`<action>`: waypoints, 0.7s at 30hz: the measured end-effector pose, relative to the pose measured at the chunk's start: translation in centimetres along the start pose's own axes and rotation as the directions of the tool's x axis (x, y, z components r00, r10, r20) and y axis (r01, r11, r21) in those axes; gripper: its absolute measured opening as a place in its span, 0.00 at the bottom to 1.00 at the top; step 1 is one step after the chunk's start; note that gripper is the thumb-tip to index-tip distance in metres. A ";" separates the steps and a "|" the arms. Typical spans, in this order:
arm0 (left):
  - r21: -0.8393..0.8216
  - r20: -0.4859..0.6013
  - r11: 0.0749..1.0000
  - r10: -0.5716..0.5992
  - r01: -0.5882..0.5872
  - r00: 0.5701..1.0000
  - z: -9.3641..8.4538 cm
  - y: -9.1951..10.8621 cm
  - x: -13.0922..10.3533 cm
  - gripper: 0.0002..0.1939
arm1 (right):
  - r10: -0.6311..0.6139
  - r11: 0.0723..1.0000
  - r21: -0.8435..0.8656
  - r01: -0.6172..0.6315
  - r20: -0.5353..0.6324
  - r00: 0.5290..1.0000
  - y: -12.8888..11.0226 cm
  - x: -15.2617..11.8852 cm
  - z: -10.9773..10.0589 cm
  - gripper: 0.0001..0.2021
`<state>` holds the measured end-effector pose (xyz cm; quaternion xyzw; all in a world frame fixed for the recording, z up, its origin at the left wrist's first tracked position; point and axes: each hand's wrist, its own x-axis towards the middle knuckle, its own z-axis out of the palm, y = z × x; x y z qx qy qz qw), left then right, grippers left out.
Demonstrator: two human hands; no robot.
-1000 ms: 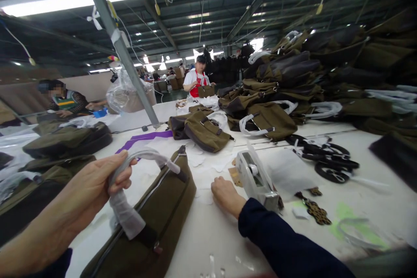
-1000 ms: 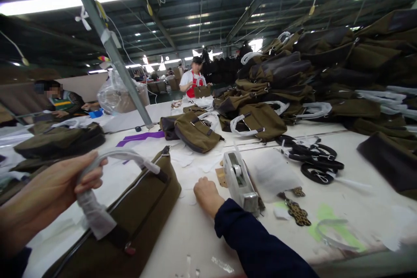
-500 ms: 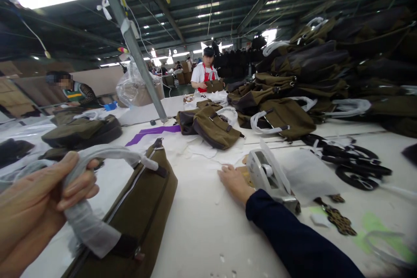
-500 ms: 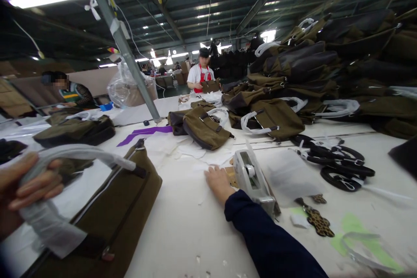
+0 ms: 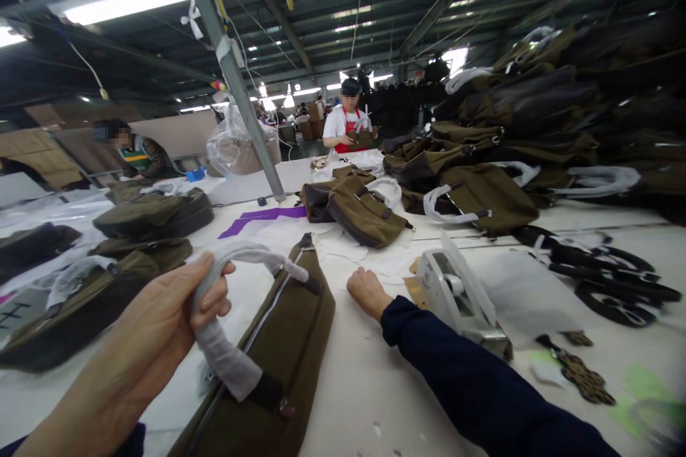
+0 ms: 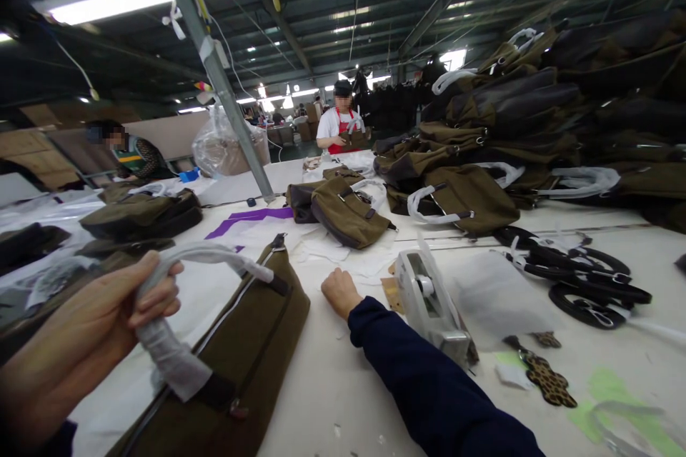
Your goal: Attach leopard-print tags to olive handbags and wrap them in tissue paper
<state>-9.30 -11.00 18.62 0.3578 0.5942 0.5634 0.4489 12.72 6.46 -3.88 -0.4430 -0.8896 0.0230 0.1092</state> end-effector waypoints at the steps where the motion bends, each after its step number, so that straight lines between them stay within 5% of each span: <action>1: 0.001 0.018 1.000 0.000 0.000 1.000 0.3 -0.1 0.0 0.15 | 0.045 0.997 0.057 -0.045 0.002 0.999 0.3 0.3 -0.5 0.12; 5: 0.042 0.098 0.999 -0.019 0.015 0.995 0.6 -0.1 0.4 0.18 | 0.217 0.916 0.341 -0.211 0.020 0.976 1.2 0.6 -3.8 0.05; 8: 0.053 0.154 0.998 -0.053 0.045 0.987 0.3 0.0 1.1 0.19 | 0.203 0.805 0.559 -0.196 0.051 0.978 0.4 -1.0 -7.0 0.07; 10: 0.042 0.181 0.996 -0.079 0.072 0.980 0.0 0.2 1.7 0.19 | 0.132 0.607 0.775 -0.174 0.117 0.984 -0.9 -2.5 -9.1 0.06; 13: 0.060 0.198 0.996 -0.083 0.072 0.977 -0.4 0.1 2.7 0.15 | -0.048 0.109 0.969 -0.222 0.228 0.972 -3.3 -4.1 -11.6 0.03; 14: 0.080 0.195 0.995 -0.075 0.061 0.978 -0.5 0.0 3.0 0.13 | -0.104 0.012 0.968 -0.249 0.249 0.963 -4.2 -4.2 -12.2 0.03; 21: 0.237 0.249 0.966 -0.160 0.100 0.955 -0.8 -1.1 3.8 0.12 | -0.275 -0.007 0.936 -0.352 0.337 0.901 -9.7 -1.2 -14.0 0.02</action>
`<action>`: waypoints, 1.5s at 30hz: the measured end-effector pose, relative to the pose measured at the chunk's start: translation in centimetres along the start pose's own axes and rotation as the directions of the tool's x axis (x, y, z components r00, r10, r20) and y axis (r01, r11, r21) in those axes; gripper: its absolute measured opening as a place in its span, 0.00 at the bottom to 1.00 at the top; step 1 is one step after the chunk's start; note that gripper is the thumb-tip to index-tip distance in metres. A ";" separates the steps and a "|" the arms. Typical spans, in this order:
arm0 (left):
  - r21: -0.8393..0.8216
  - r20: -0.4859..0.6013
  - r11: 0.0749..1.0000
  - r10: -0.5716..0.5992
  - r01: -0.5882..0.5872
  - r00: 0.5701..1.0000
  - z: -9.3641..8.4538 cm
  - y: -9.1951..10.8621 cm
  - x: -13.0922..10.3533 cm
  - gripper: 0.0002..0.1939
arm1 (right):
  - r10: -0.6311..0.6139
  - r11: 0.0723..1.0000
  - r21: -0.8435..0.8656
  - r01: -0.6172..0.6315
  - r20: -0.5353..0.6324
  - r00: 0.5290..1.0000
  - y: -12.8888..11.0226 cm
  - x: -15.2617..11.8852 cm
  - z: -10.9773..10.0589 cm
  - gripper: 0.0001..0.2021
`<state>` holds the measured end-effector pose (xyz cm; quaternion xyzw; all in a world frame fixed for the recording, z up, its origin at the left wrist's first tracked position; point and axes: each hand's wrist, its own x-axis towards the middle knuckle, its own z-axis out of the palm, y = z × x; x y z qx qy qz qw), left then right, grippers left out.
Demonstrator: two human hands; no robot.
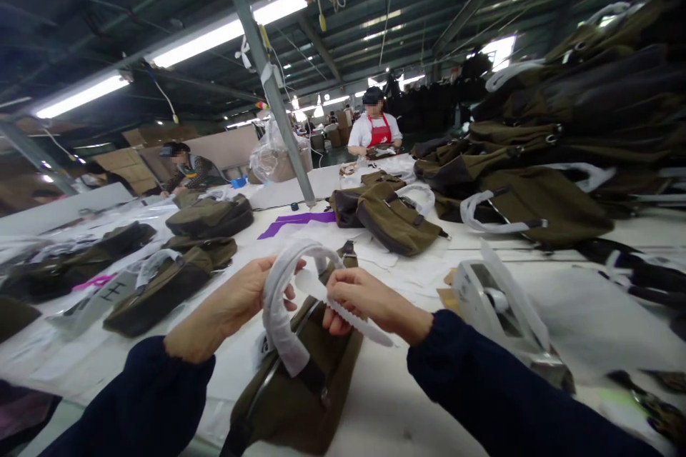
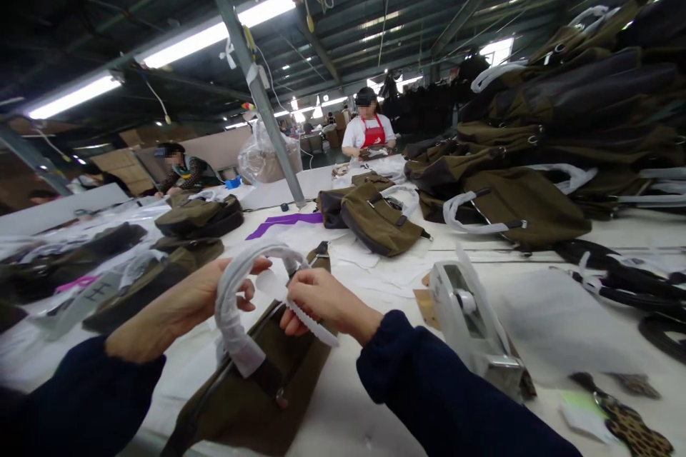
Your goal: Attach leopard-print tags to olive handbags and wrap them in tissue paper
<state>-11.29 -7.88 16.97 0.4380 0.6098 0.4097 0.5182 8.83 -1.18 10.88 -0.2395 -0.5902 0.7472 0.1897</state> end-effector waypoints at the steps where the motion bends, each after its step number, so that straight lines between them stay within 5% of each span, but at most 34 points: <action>1: 0.033 0.001 0.999 0.001 -0.001 1.000 0.0 0.0 0.0 0.11 | -0.012 1.000 0.015 0.012 0.011 1.000 -0.3 0.5 0.4 0.02; 5: 0.166 -0.061 0.978 0.135 -0.124 0.989 -0.2 0.3 -0.2 0.05 | -0.066 0.989 0.133 0.058 0.054 0.996 -1.2 1.2 1.2 0.03; 9: 0.221 -0.119 0.943 0.281 -0.250 0.952 -0.5 0.7 -0.6 0.09 | -0.066 0.983 0.176 0.045 0.114 0.991 -1.6 -0.3 1.3 0.15; 15: 0.386 -0.279 0.819 0.543 -0.425 0.792 -0.1 2.3 -1.8 0.12 | -0.216 0.948 -0.240 0.207 -0.009 0.976 -2.4 -2.4 0.8 0.15; 18: 0.484 -0.300 0.749 0.627 -0.452 0.719 0.5 3.5 -2.7 0.10 | -0.494 0.799 -0.451 0.398 -0.114 0.862 -3.4 -2.6 1.2 0.15; 20: 0.456 -0.302 0.757 0.626 -0.468 0.719 1.1 4.0 -3.2 0.09 | -0.659 0.698 -0.505 0.508 -0.177 0.731 -4.2 -2.4 2.0 0.14; 22: 0.351 -0.298 0.798 0.592 -0.490 0.749 1.7 4.1 -3.6 0.10 | -0.707 0.692 -0.418 0.589 -0.227 0.670 -5.0 -2.0 3.0 0.09; 26: 0.051 -0.211 0.880 0.472 -0.473 0.856 2.6 3.6 -3.9 0.11 | -0.632 0.773 -0.046 0.633 -0.134 0.763 -5.7 -1.0 4.1 0.09; 29: -0.081 -0.145 0.898 0.419 -0.433 0.896 3.0 3.2 -4.1 0.10 | -0.635 0.760 0.130 0.637 -0.063 0.770 -5.4 -0.7 3.6 0.12; 36: 0.034 -0.099 0.877 0.479 -0.478 0.872 3.3 2.8 -4.5 0.10 | -0.556 0.830 -0.008 0.558 -0.077 0.827 -4.8 -1.8 2.6 0.14; 45: 0.216 -0.134 0.847 0.519 -0.486 0.844 4.6 3.5 -4.9 0.10 | -0.542 0.840 -0.094 0.534 -0.118 0.832 -4.9 -2.7 2.7 0.14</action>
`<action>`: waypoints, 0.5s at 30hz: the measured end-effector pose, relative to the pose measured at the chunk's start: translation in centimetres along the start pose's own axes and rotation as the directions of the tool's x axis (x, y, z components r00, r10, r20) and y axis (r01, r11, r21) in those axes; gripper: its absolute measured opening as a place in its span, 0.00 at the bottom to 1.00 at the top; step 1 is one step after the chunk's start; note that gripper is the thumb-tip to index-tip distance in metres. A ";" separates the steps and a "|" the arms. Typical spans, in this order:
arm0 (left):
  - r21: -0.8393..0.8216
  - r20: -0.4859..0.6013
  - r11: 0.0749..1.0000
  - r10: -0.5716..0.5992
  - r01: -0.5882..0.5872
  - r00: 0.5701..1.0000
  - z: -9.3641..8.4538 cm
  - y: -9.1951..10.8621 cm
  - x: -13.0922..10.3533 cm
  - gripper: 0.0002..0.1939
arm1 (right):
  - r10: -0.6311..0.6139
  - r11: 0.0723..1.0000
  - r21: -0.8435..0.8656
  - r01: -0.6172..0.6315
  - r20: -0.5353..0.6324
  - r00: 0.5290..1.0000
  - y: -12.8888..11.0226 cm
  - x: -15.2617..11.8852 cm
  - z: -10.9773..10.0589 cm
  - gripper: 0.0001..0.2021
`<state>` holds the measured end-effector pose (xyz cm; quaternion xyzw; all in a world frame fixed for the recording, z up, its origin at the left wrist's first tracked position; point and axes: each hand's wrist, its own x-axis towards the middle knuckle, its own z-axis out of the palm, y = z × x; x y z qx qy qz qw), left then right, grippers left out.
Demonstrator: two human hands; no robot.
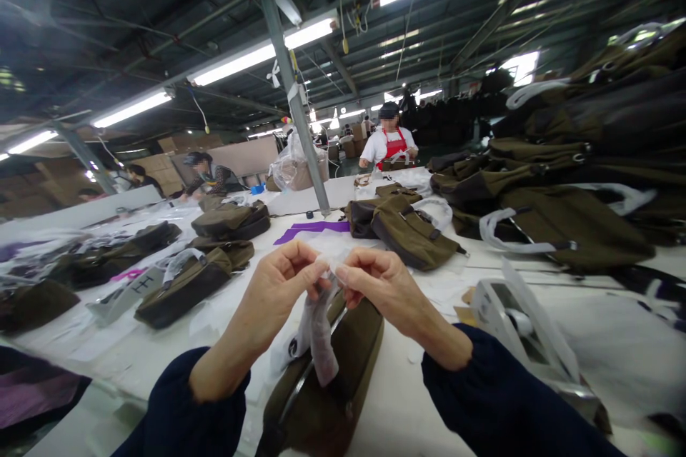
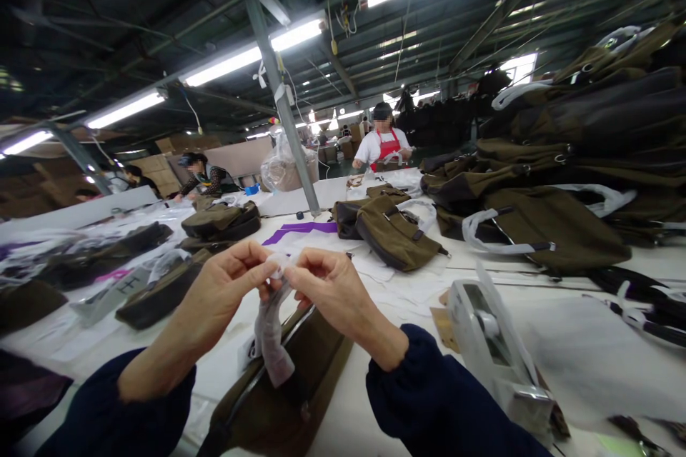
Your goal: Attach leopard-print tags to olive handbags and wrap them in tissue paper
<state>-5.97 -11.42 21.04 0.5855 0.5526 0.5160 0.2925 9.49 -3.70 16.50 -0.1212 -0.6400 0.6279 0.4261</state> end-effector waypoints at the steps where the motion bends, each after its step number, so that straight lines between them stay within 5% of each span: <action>1: 0.002 -0.007 1.000 0.002 -0.002 1.000 0.1 0.0 0.0 0.10 | -0.003 1.000 -0.009 0.003 -0.008 1.000 0.0 -0.1 0.0 0.14; 15: 0.191 -0.070 0.974 0.139 -0.124 0.988 1.2 0.1 -0.8 0.08 | -0.175 0.917 -0.377 0.129 -0.090 0.980 0.0 -0.5 1.0 0.14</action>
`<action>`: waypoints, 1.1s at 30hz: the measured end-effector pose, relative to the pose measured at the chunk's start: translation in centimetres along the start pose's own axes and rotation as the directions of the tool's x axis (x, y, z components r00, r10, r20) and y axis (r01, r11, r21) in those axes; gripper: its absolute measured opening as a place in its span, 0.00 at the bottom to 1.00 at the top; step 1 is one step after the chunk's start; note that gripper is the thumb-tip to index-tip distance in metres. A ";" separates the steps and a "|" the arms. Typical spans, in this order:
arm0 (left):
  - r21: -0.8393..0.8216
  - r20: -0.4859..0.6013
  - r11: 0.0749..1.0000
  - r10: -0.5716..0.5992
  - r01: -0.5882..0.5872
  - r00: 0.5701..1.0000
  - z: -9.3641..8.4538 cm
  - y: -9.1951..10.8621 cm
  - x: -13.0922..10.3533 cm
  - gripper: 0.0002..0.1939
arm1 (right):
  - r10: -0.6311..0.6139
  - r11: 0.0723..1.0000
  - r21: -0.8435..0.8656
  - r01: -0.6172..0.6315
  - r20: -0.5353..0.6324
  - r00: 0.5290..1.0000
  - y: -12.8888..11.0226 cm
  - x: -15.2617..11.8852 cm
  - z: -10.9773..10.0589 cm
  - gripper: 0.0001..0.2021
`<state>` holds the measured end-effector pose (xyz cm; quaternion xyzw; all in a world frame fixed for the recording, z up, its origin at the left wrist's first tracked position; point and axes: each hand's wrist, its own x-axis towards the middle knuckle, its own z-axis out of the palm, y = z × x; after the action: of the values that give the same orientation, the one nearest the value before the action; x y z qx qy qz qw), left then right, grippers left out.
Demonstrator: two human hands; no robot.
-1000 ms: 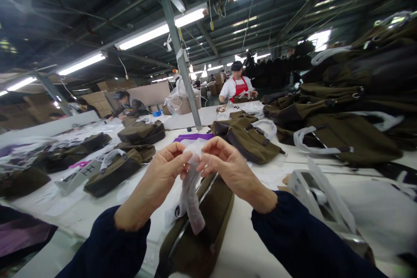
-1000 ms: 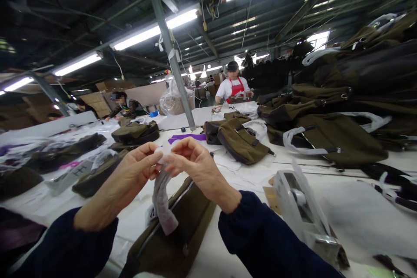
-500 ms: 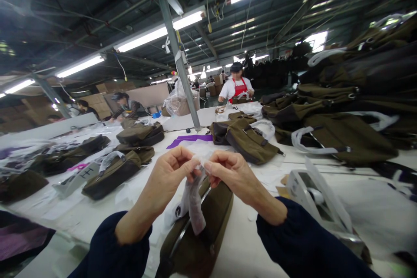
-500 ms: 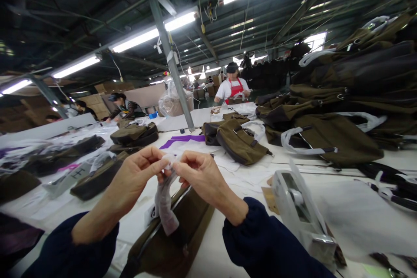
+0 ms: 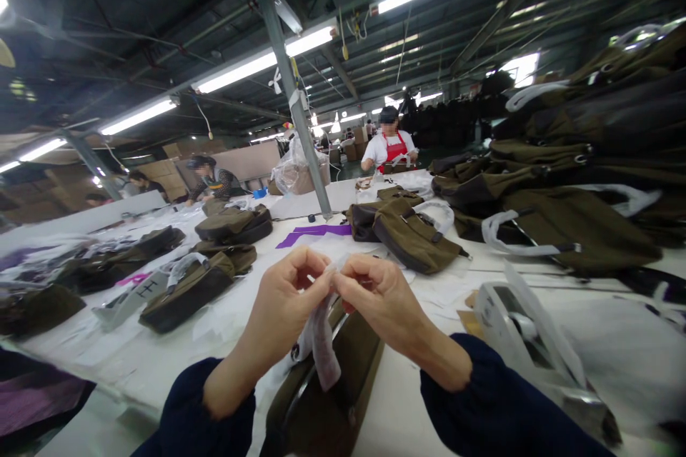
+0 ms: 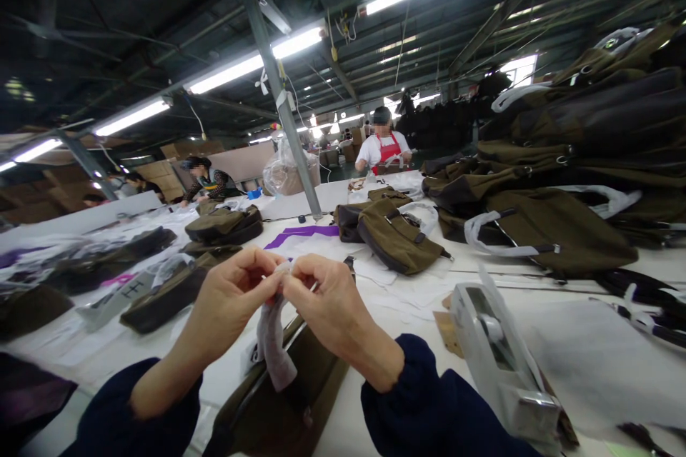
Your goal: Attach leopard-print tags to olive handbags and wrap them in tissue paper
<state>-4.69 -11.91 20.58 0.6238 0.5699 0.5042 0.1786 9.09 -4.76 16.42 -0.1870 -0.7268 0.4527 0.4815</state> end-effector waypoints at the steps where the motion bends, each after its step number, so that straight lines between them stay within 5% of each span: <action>1: 0.036 -0.013 0.999 0.020 -0.019 1.000 0.0 0.0 0.0 0.08 | -0.011 1.000 -0.014 0.011 -0.006 1.000 -0.1 0.0 0.1 0.14; 11: -0.097 -0.013 0.994 -0.046 0.045 0.999 -0.2 -0.6 0.2 0.11 | 0.017 0.999 0.039 -0.018 0.013 1.000 0.4 -0.3 0.9 0.15; 19: -0.008 -0.013 1.000 0.004 -0.004 1.000 -0.6 -0.4 -0.4 0.10 | 0.039 0.994 0.097 -0.040 0.007 0.999 0.6 -0.1 1.1 0.13; 25: -0.208 0.146 0.966 -0.124 0.153 0.981 -1.1 -0.8 0.1 0.06 | 0.043 0.994 0.101 -0.051 0.081 0.996 0.5 0.3 0.7 0.14; 30: -0.291 0.081 0.947 -0.118 0.137 0.990 -0.6 -1.1 0.4 0.08 | 0.034 0.966 0.259 -0.009 -0.093 0.995 0.6 -0.1 1.3 0.11; 33: -0.285 0.015 0.956 -0.071 0.073 0.997 -0.3 -0.7 0.6 0.09 | -0.008 0.982 0.187 0.033 -0.134 0.991 0.9 -0.2 1.8 0.12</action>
<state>-5.44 -11.28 20.42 0.5715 0.5130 0.5729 0.2865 7.50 -5.29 15.33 -0.1628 -0.6488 0.5012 0.5490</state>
